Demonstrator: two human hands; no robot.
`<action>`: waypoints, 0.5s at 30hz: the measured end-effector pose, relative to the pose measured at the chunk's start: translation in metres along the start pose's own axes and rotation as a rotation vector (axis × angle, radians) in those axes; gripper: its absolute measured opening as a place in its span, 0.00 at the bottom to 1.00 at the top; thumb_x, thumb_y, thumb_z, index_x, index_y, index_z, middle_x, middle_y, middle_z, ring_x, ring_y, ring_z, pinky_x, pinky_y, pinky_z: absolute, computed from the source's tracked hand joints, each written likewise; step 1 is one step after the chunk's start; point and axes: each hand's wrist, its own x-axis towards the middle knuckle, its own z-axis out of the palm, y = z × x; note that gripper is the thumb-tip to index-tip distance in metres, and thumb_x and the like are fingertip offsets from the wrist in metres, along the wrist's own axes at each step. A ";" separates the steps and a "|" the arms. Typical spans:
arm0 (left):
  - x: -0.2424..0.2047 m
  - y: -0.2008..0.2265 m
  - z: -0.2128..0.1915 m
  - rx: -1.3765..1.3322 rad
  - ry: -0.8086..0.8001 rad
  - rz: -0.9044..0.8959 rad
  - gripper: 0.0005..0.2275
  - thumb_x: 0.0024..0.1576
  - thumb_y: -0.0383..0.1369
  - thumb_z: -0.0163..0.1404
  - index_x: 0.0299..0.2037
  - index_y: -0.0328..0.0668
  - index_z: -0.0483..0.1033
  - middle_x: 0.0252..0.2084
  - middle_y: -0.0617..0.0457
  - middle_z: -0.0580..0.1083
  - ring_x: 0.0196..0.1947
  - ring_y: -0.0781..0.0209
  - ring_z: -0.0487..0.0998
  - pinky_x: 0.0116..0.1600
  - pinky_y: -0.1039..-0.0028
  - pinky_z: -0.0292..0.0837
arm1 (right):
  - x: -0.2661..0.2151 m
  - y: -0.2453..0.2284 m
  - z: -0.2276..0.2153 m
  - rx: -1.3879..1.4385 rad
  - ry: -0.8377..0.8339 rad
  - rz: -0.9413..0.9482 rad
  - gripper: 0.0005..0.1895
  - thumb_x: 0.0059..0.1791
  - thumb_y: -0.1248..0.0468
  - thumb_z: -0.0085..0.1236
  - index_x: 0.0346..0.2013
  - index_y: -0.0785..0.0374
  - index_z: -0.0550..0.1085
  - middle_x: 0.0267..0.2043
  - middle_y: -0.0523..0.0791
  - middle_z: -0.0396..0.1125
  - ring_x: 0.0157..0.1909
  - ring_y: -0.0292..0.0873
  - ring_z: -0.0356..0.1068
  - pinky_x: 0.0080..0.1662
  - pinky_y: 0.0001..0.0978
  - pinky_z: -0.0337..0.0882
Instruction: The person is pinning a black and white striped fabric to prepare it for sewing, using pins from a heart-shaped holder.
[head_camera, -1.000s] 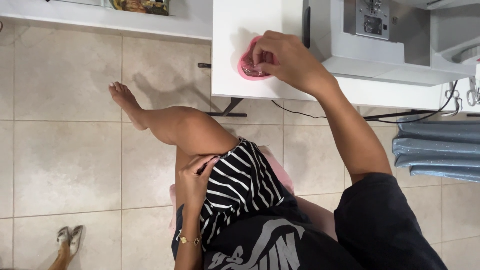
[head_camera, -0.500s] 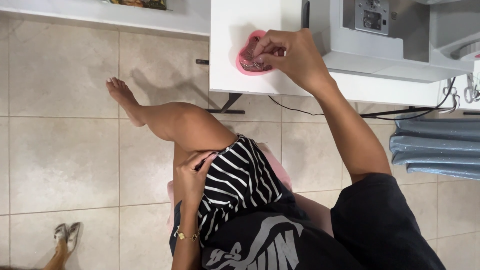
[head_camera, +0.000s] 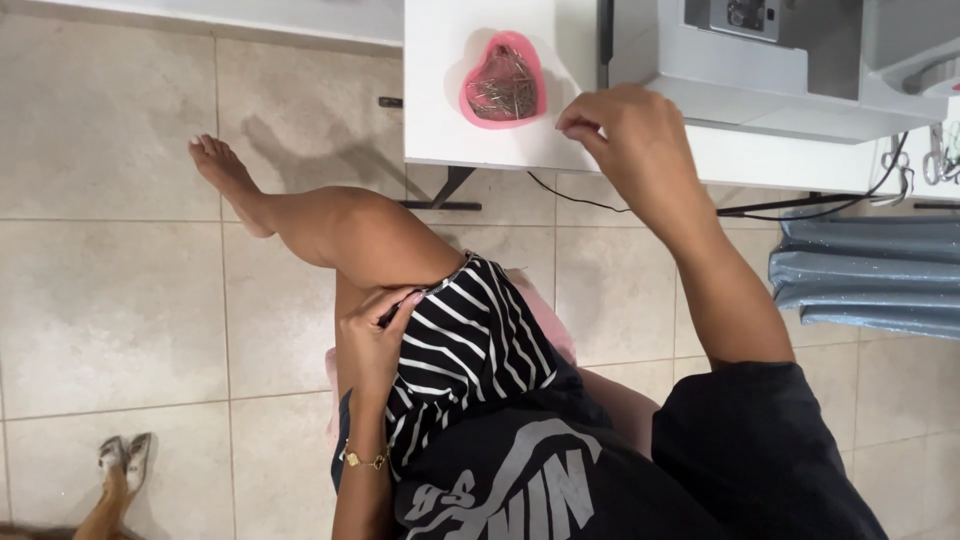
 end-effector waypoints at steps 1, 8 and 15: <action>0.002 0.006 -0.002 0.035 -0.007 -0.004 0.05 0.62 0.29 0.61 0.43 0.39 0.89 0.41 0.53 0.86 0.42 0.64 0.86 0.51 0.76 0.80 | -0.005 0.008 0.008 -0.092 0.005 0.041 0.03 0.57 0.70 0.66 0.41 0.60 0.85 0.39 0.42 0.80 0.40 0.46 0.76 0.41 0.42 0.72; 0.002 0.008 -0.002 0.036 -0.021 -0.013 0.05 0.62 0.29 0.61 0.44 0.40 0.89 0.42 0.53 0.85 0.41 0.64 0.85 0.51 0.76 0.81 | -0.023 0.030 0.027 -0.123 0.214 -0.083 0.02 0.58 0.68 0.74 0.43 0.57 0.88 0.38 0.38 0.81 0.33 0.40 0.71 0.34 0.33 0.65; 0.000 -0.002 0.002 -0.002 -0.003 0.013 0.04 0.62 0.28 0.62 0.44 0.39 0.89 0.40 0.52 0.85 0.39 0.64 0.85 0.49 0.77 0.81 | -0.052 0.025 0.002 0.337 0.315 0.038 0.07 0.60 0.80 0.70 0.50 0.70 0.84 0.49 0.55 0.77 0.47 0.48 0.78 0.47 0.33 0.80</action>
